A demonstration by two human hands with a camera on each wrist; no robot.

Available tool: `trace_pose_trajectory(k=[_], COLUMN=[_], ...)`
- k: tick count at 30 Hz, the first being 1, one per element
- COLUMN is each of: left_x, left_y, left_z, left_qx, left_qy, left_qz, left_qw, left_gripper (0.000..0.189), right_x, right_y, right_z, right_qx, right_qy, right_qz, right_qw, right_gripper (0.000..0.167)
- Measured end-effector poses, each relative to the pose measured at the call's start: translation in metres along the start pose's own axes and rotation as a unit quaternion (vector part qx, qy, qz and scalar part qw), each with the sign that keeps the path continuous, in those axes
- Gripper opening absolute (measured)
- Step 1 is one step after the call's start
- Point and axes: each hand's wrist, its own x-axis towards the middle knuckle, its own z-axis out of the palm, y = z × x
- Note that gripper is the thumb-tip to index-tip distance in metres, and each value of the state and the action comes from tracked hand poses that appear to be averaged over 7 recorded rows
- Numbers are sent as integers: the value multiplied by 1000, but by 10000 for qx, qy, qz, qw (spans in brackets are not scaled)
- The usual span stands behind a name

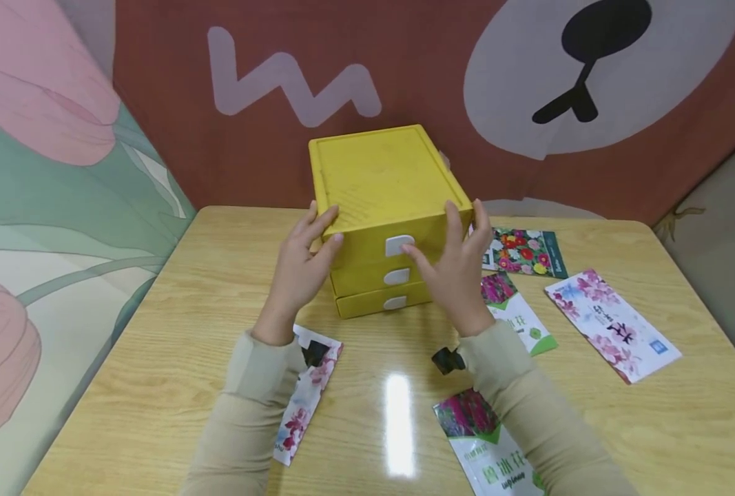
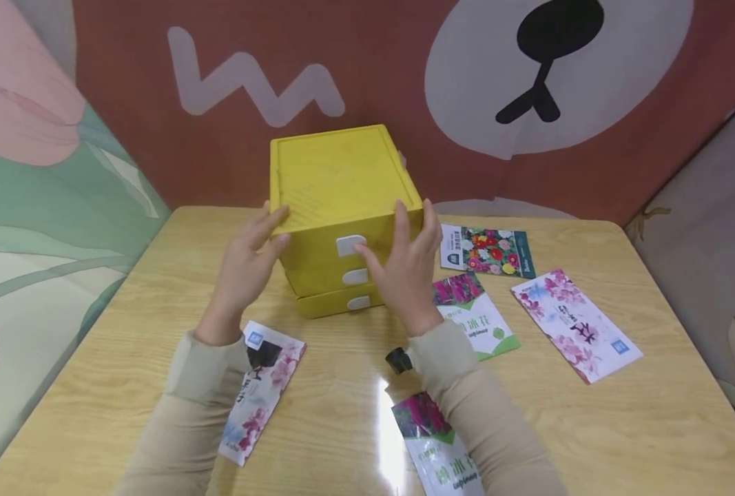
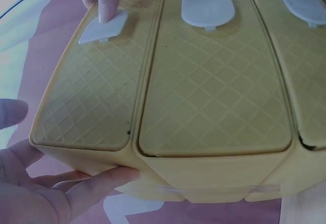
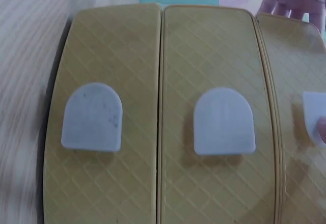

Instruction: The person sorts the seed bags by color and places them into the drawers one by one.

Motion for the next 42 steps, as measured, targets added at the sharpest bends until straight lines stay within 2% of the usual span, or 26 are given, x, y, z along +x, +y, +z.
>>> trace_pose_trajectory(k=[5,8,16,21,31,42], left_x=[2,3,4,3,4,4], left_y=[3,3,-1,-1,1,-2], left_z=[0,1,1,1,2,0], left_qx=[178,89,-854,-1116,-1396,-1590], left_qy=[166,335,457,483,772,764], left_qz=[-206,-327,-675,-842,-1006,-1031], left_qw=[9995,9989,9930,9890,9821,9789], left_gripper=[37,35,38,38,32,30], right_x=[-5,-7,-12,-13,-10,-9], right_y=[-4,-8,-19,-26,-35,-38], right_z=[4,7,17,24,26,27], right_qx=[-169,-65,667,967,924,757], right_qy=[276,367,366,290,255,471], right_qz=[-4,-85,-279,-341,-202,-311], right_qw=[9995,9993,9967,9943,9952,9955], right_gripper=[81,78,58,49,39,31])
